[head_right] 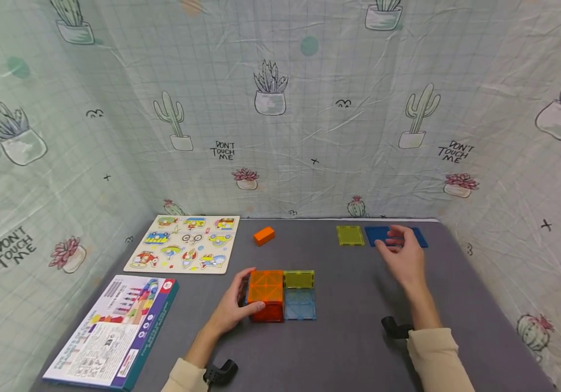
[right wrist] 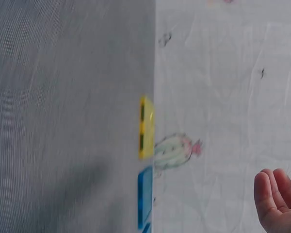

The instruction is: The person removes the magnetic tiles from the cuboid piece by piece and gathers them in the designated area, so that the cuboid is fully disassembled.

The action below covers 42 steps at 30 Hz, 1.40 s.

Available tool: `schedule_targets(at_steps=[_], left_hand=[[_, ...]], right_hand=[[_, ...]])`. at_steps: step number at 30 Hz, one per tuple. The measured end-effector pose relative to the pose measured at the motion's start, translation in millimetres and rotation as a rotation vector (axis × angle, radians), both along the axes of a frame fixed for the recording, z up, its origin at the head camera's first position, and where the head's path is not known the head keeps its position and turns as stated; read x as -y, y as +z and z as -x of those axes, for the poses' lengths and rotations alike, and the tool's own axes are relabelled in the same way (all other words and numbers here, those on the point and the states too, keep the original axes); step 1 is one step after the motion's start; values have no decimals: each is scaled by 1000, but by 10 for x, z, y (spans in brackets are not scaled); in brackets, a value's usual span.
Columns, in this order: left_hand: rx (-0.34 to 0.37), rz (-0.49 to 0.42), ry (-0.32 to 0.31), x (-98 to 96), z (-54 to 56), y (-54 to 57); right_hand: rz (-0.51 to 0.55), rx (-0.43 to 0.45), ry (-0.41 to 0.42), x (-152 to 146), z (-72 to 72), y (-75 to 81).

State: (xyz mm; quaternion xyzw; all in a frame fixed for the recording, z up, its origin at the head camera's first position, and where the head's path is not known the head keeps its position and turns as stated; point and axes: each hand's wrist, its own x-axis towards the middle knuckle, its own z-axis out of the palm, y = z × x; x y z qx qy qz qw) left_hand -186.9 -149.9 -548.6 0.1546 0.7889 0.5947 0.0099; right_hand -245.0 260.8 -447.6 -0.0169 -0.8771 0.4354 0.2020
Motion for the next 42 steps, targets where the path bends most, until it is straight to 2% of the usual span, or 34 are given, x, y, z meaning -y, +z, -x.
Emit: schedule_targets(at_steps=[6, 14, 19, 22, 26, 30, 42], left_hand=[[-6, -12, -8, -4, 12, -13], [-6, 2, 0, 0, 17, -22], [4, 12, 11, -2, 16, -17], [4, 8, 12, -1, 16, -13], [6, 9, 20, -3, 15, -15], [1, 16, 25, -7, 21, -32], [-26, 12, 2, 0, 12, -28]], right_hand=[[50, -33, 85, 223, -60, 25], [103, -136, 238, 494, -164, 50], [76, -163, 376, 724, -358, 179], [33, -147, 424, 810, -363, 78], [-5, -124, 485, 864, -277, -182], [-18, -100, 547, 955, -294, -247], [-81, 14, 631, 1120, -337, -417]])
